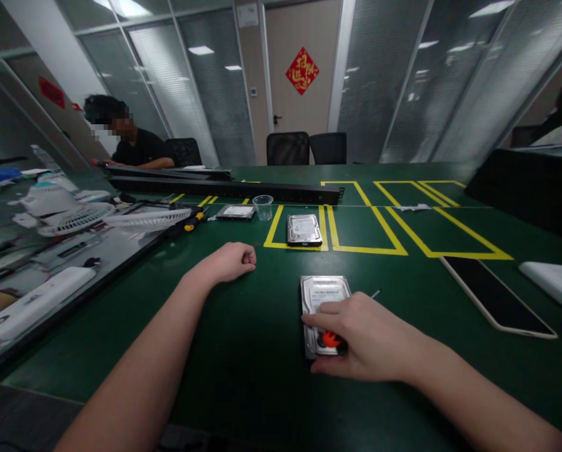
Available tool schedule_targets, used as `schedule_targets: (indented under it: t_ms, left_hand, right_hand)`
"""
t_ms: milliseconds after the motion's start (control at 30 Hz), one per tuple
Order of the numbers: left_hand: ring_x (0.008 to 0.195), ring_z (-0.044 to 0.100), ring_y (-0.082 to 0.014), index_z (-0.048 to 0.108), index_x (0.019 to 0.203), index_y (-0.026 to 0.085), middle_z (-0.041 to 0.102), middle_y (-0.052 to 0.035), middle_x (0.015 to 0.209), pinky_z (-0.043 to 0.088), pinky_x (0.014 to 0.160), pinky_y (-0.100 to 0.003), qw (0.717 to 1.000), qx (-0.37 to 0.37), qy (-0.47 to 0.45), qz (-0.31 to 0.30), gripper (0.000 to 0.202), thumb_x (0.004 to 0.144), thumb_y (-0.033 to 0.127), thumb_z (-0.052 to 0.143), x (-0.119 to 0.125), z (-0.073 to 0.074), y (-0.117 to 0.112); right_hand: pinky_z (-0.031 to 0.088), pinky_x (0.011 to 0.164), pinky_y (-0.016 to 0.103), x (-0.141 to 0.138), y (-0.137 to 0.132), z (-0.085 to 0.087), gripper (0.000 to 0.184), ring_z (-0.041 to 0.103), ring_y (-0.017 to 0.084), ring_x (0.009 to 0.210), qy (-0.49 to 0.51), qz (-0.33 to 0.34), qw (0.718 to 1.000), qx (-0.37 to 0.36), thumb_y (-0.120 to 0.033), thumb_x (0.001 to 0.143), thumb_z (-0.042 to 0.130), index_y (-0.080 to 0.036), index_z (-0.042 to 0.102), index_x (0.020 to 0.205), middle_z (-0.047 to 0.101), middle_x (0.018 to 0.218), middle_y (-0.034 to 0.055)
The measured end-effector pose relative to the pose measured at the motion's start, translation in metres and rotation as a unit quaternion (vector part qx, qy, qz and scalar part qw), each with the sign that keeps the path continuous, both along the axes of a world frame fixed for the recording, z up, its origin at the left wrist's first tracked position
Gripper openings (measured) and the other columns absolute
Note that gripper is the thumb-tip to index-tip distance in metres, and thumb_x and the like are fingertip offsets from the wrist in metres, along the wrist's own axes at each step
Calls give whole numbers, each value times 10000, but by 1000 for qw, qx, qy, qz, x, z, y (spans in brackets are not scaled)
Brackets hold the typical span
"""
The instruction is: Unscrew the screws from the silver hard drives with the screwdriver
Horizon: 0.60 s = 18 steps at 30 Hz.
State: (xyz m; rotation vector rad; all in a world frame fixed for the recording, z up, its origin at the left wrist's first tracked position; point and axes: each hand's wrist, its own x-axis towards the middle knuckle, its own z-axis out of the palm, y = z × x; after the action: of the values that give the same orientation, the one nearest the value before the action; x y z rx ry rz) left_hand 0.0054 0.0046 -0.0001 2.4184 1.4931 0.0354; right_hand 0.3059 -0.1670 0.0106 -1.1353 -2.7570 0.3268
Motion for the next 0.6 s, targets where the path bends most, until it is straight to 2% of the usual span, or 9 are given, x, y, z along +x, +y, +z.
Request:
schedule_targets:
  t_ms: [200,467,600]
  left_hand:
    - [779,628,-188,731,934,212,725,-43,913,430,691,-296,1000,2,-4,7,165,889,327,622,0,-3,2]
    - [828,649,-197,723,1014,209,728,-58,970,468,720,-291,999,-4,-37,-5,212,879,346,635,3,3,-5]
    - [813,654,-200,721,1007,207,732,-55,946,470,705,-293,999,-7,-46,-4,236,866,388,667,5,-2,-3]
  right_hand:
    - [358,654,336,-1,-1,-1,554,711,224,800,-3,-5,1000,1,-586,860,752,-251,695,1298,760,956,35]
    - [361,640,340,1,2,-6,558,710,225,785,3,-4,1000,29,-568,884,734,-240,687,1332,760,952,45]
    - [358,620,334,3,6,-6,552,700,210,753,-1,-7,999,51,-566,903,713,-230,688,1341,754,953,48]
